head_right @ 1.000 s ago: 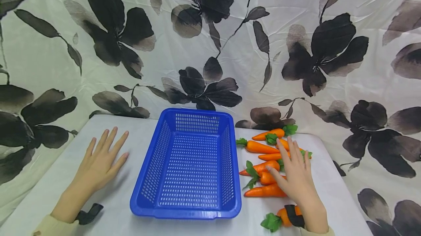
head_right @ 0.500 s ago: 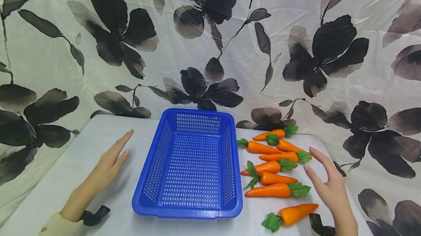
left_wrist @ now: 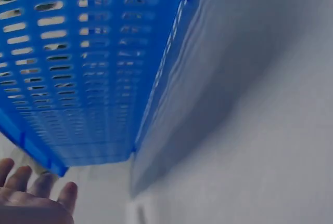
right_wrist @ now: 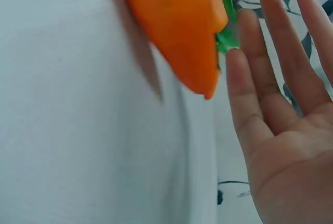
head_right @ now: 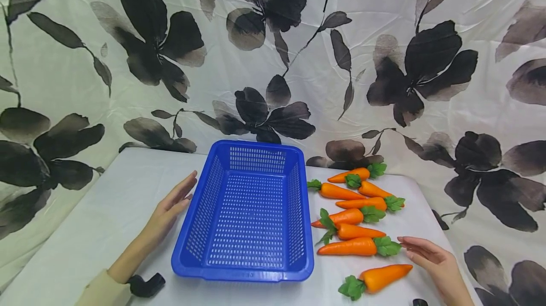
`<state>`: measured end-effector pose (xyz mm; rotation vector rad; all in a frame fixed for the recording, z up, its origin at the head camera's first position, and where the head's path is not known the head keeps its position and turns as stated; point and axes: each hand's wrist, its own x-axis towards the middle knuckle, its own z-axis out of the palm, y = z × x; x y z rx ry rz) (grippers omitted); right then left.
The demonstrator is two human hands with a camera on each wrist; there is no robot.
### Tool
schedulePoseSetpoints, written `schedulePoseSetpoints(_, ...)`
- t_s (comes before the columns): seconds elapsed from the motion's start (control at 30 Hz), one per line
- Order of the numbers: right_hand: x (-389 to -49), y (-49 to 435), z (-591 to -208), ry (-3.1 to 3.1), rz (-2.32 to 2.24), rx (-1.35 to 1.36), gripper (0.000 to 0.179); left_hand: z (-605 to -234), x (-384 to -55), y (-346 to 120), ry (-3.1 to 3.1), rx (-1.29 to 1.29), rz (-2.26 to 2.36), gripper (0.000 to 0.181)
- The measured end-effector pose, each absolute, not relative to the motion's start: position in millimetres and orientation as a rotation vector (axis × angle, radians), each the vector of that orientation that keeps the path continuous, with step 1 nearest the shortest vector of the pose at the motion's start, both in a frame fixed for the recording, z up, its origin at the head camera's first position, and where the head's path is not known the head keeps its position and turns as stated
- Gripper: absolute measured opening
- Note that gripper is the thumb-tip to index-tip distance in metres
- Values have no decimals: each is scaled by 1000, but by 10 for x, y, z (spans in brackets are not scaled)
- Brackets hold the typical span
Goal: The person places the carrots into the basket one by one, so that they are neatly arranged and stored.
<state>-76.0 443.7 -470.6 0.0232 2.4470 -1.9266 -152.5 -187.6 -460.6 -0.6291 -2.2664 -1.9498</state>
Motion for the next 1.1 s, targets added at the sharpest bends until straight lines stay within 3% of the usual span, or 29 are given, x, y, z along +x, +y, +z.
schedulePoseSetpoints(0.3,-695,4531,-4952,2196,-2032,96,30,-4809,-1554,-1754,-2093,-727,-2157,65)
schedulePoseSetpoints(0.47,-687,4563,-5003,2218,-1910,-33,28,-4910,-1562,-1742,-2147,-855,-1868,60)
schedulePoseSetpoints(0.63,-716,4530,-4958,2349,-1621,-15,37,-4958,-1580,-1748,-2117,-989,-1582,61)
schedulePoseSetpoints(1.1,-734,4472,-4905,2366,-1321,44,51,-4989,-1565,-1712,-2077,-955,-1539,72)
